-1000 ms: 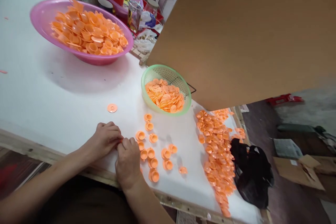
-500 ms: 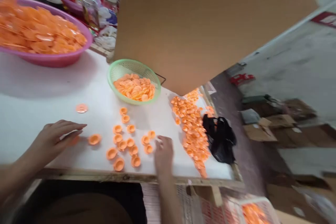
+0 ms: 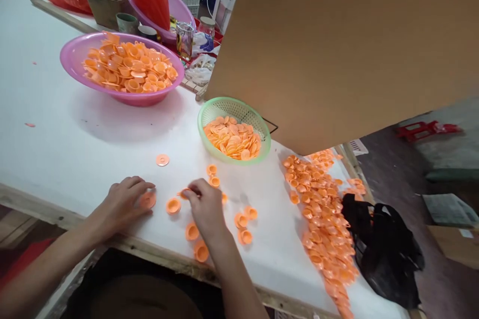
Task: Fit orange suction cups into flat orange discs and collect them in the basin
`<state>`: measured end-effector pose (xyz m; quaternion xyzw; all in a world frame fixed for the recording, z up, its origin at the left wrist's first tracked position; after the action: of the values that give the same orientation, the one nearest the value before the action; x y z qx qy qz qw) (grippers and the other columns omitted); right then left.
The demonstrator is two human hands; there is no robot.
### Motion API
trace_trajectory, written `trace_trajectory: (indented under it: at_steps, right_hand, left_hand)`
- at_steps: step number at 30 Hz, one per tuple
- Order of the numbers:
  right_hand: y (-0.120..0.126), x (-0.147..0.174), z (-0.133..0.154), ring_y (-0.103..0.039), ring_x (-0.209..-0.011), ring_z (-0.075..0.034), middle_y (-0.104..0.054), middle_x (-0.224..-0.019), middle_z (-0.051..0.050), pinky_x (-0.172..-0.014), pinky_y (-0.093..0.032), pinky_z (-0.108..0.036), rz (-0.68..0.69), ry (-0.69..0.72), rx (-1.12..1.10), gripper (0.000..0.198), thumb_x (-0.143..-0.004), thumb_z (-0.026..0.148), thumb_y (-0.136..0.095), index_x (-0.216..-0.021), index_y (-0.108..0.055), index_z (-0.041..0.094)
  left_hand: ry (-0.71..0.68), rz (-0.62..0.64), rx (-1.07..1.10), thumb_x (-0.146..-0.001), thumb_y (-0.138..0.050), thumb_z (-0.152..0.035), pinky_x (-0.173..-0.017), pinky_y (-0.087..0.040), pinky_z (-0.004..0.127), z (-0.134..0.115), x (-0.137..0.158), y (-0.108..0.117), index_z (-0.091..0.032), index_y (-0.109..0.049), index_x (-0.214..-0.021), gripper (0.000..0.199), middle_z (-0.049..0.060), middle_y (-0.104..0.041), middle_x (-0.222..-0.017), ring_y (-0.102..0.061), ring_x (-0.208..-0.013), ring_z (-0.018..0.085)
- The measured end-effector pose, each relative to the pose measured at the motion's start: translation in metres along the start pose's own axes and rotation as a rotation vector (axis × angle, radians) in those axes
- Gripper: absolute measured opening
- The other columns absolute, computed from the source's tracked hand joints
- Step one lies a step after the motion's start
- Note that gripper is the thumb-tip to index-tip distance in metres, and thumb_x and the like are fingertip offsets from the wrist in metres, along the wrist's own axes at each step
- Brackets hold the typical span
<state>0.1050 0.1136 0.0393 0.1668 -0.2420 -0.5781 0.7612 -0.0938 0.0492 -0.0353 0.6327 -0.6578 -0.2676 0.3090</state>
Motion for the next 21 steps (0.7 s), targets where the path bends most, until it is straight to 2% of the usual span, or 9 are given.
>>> trace_trajectory:
  at_steps: [3,6,12,17,21]
  right_hand:
    - [-0.053,-0.026,0.018,-0.061,-0.068,-0.013,-0.066,-0.069,0.002,-0.065,-0.046,-0.024,0.164,0.085,0.111,0.006,-0.073,0.018,-0.066,-0.068,-0.067,0.021]
    - [-0.082,-0.032,0.014,-0.058,-0.062,-0.012,-0.064,-0.062,0.003,-0.062,-0.042,-0.023,0.232,0.071,0.212,0.009,-0.072,0.014,-0.066,-0.066,-0.068,0.020]
    - [-0.089,-0.026,0.012,-0.056,-0.058,-0.012,-0.064,-0.060,0.001,-0.059,-0.040,-0.023,0.189,0.115,0.362,0.018,-0.071,0.007,-0.057,-0.060,-0.064,0.019]
    - [-0.088,-0.029,0.006,-0.057,-0.058,-0.013,-0.063,-0.058,0.001,-0.057,-0.042,-0.022,0.220,0.023,0.236,0.012,-0.071,0.013,-0.060,-0.062,-0.066,0.019]
    - [-0.097,-0.028,0.005,-0.058,-0.060,-0.012,-0.064,-0.061,0.001,-0.057,-0.041,-0.022,0.240,0.002,0.227,0.010,-0.071,0.014,-0.061,-0.063,-0.065,0.018]
  left_hand:
    - [0.017,0.012,0.031,-0.075,-0.064,-0.019,-0.083,-0.036,0.037,0.006,-0.001,0.002,-0.024,-0.066,-0.098,0.024,0.003,-0.060,-0.103,-0.057,-0.098,0.022]
    - [0.015,-0.009,0.077,-0.079,-0.061,-0.021,-0.080,-0.037,0.036,0.007,-0.006,0.001,-0.023,-0.068,-0.091,0.014,0.003,-0.061,-0.093,-0.057,-0.089,0.020]
    - [-0.037,-0.055,0.138,-0.083,-0.057,-0.017,-0.073,-0.040,0.030,0.004,-0.007,-0.003,-0.018,-0.066,-0.082,0.010,0.005,-0.055,-0.084,-0.052,-0.080,0.017]
    - [0.001,-0.048,0.199,-0.077,-0.059,-0.009,-0.072,-0.040,0.029,0.005,-0.007,-0.007,-0.017,-0.063,-0.079,0.009,0.003,-0.052,-0.086,-0.050,-0.078,0.015]
    - [-0.008,-0.042,0.295,-0.084,-0.056,-0.015,-0.067,-0.039,0.027,0.006,-0.007,-0.007,-0.016,-0.060,-0.072,0.012,0.003,-0.051,-0.083,-0.050,-0.075,0.014]
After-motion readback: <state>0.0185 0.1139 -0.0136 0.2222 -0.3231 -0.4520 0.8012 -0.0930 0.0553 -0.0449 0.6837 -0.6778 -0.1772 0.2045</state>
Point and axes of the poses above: each hand's wrist, its own x-axis away from the middle knuckle, its own y-axis out of the back of the hand, z = x × y, the point moved 6 cm from there along -x, towards the middle knuckle
